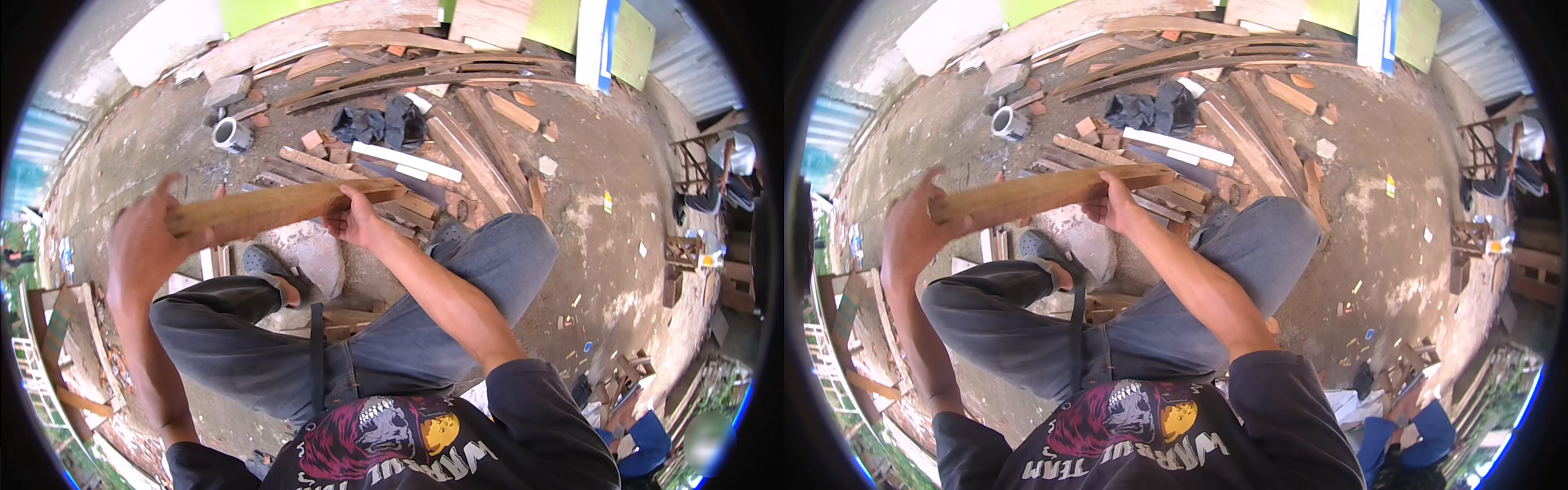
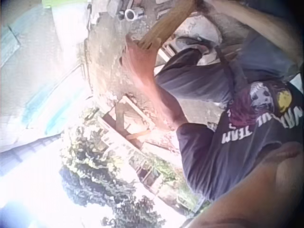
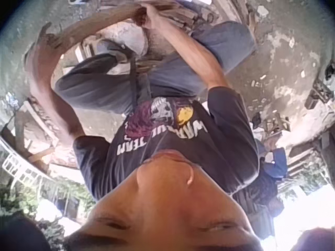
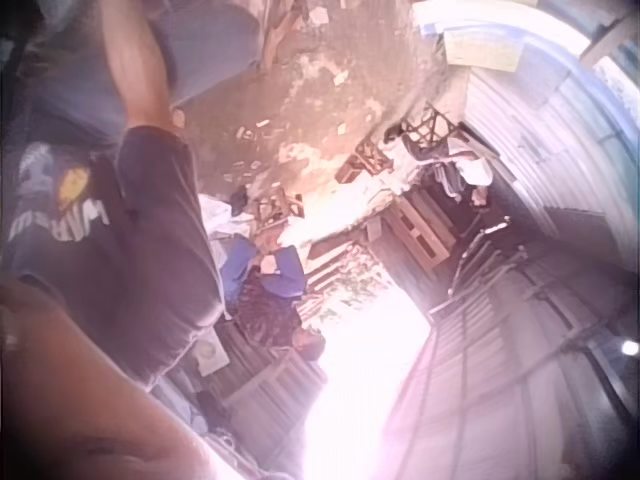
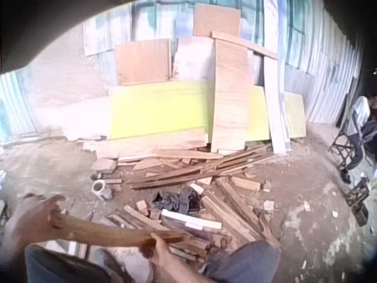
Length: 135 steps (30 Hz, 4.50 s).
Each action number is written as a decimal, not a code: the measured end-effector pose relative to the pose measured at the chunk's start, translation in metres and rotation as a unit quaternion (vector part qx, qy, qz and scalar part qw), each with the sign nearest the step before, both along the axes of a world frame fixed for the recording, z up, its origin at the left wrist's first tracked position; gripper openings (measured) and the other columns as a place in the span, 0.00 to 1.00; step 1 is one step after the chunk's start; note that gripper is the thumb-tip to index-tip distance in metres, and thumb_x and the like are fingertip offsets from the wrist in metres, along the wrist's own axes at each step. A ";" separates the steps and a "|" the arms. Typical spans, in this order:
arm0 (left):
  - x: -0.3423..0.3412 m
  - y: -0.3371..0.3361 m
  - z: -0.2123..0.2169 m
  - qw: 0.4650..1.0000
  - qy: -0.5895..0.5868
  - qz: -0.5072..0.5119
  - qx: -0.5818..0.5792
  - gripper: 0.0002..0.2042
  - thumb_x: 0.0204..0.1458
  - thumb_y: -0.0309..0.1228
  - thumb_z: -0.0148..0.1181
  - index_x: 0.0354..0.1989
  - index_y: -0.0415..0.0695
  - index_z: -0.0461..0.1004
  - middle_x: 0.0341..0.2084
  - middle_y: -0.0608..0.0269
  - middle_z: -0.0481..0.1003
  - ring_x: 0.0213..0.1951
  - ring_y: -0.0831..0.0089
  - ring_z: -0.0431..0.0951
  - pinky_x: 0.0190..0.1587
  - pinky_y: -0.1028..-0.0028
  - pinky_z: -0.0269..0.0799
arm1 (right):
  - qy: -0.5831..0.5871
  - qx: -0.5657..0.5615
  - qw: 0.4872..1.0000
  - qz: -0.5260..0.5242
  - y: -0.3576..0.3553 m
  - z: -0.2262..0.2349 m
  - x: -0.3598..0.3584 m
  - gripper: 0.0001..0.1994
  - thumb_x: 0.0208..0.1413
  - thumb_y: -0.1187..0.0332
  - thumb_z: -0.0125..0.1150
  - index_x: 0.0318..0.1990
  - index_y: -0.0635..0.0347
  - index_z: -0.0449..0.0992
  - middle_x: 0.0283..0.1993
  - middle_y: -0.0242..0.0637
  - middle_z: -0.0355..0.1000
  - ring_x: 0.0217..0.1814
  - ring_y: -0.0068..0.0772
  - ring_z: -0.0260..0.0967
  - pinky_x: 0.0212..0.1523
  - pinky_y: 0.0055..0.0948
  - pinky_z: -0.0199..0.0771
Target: The person sits on the ground and uses a hammer to break a long wooden plank into smaller pieces. They repeatedly strike the wood against a metal bar to snap it apart.
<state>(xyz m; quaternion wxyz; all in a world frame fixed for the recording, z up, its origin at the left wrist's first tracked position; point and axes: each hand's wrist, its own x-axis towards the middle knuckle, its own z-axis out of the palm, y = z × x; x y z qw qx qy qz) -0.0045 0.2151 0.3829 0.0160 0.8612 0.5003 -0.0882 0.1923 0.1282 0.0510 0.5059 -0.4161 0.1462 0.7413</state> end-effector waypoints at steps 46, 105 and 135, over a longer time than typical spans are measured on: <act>0.232 0.006 -0.368 0.636 -0.686 0.279 -0.217 0.22 0.55 0.36 0.55 0.55 0.37 0.66 0.47 0.55 0.72 0.50 0.65 0.73 0.53 0.65 0.69 | -0.600 -0.367 0.645 0.300 -0.283 -0.207 0.515 0.29 0.51 0.42 0.60 0.49 0.58 0.79 0.52 0.53 0.75 0.58 0.52 0.71 0.56 0.45 0.71; -0.093 0.061 -0.226 0.585 -0.763 0.268 0.071 0.31 0.56 0.29 0.62 0.54 0.24 0.45 0.36 0.33 0.77 0.43 0.57 0.81 0.51 0.66 0.74 | -0.722 0.076 0.643 0.245 -0.029 0.053 -0.078 0.15 0.55 0.59 0.62 0.39 0.63 0.73 0.25 0.51 0.74 0.27 0.53 0.74 0.29 0.43 0.70; -0.100 0.012 -0.236 0.619 -0.774 0.121 -0.048 0.22 0.48 0.31 0.59 0.49 0.31 0.67 0.40 0.48 0.74 0.45 0.58 0.78 0.52 0.60 0.71 | -0.628 0.093 0.701 0.325 -0.019 0.003 -0.067 0.17 0.55 0.57 0.60 0.36 0.67 0.75 0.22 0.44 0.72 0.22 0.36 0.70 0.27 0.38 0.67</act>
